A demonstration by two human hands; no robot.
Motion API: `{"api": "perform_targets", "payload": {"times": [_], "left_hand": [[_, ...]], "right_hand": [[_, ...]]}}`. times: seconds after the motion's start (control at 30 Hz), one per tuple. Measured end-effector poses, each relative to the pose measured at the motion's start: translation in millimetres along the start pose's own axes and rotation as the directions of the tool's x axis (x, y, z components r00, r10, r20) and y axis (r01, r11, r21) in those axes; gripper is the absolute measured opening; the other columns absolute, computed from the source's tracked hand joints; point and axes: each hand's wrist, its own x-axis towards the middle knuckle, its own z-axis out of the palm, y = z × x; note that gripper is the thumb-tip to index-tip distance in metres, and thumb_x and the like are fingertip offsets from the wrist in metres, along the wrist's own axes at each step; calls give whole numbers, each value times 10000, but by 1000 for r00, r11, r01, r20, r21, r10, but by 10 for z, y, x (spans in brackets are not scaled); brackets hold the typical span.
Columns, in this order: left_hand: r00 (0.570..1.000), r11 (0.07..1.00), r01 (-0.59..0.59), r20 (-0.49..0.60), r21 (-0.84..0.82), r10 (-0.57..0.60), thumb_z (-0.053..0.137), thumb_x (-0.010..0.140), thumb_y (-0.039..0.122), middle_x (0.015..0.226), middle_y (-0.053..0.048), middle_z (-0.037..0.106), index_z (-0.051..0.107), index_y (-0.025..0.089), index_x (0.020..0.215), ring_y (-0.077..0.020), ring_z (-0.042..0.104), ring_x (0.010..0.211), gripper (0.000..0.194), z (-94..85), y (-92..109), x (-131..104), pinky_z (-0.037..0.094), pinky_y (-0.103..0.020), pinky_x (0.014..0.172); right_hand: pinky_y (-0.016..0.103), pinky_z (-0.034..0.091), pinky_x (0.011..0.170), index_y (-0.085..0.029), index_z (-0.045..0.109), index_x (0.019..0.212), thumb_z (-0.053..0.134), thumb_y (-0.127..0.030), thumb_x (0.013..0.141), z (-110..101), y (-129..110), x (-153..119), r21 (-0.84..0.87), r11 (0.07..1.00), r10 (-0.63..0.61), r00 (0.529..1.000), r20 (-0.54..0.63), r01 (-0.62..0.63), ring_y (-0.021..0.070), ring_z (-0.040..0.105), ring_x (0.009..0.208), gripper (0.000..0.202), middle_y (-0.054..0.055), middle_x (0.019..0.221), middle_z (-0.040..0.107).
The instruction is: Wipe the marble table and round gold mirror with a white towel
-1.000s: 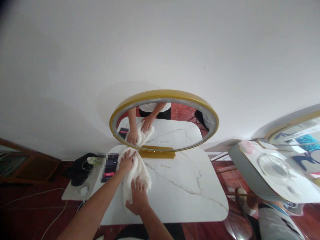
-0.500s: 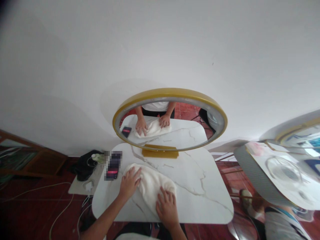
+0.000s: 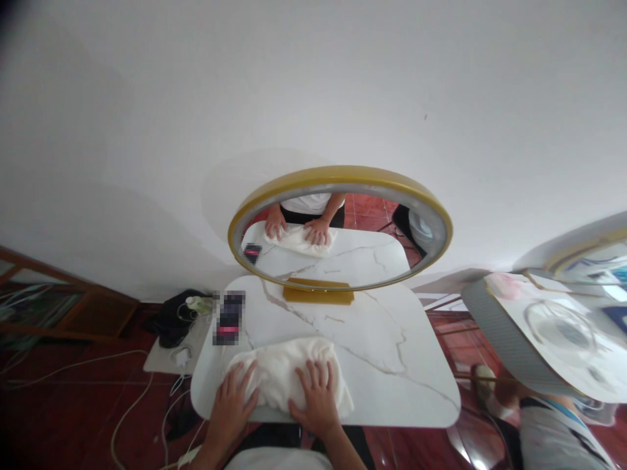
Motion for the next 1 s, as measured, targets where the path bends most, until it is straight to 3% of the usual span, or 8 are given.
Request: {"api": "perform_targets", "payload": {"times": [0.23,0.43,0.67,0.83,1.0], "left_hand": [[998,998,-58,13,-21,58,400,878,357,1486,55,279,205,394,1421,-255,179,1386,578,4,39,-101,201,-498,1112],[999,1000,-16,44,-10,16,391,883,401,1487,47,273,159,420,1421,-261,170,1388,586,147,158,-50,172,-525,1109],[980,983,-182,82,-25,183,422,886,399,1508,5,232,220,374,1414,-260,193,1380,566,95,324,99,133,-511,1107],[964,975,-215,149,-61,222,443,873,441,1516,-2,205,187,366,1421,-268,176,1384,609,119,691,119,133,-515,1102],[926,959,-258,253,-122,281,466,841,517,1526,2,121,103,388,1428,-286,120,1396,703,224,1322,151,134,-551,1093]], "right_hand": [[603,5,1065,-365,163,1426,471,-665,759,-100,-143,205,8,997,-75,997,8,75,358,127,1368,794,36,1524,116],[594,-7,1065,-364,144,1424,519,-627,742,-58,-50,130,-8,999,-50,999,3,50,349,143,1367,822,26,1521,108],[594,-31,1062,-373,142,1423,505,-622,749,-47,252,-99,-13,1000,2,1000,-30,-3,341,168,1362,805,11,1515,135],[591,-23,1063,-365,131,1426,490,-629,753,-141,647,-320,-11,1000,-23,999,-49,22,327,180,1362,807,17,1514,136],[597,-23,1058,-367,137,1424,483,-646,746,-283,1226,-704,-37,999,13,998,-68,-16,325,204,1354,811,20,1507,170]]}}
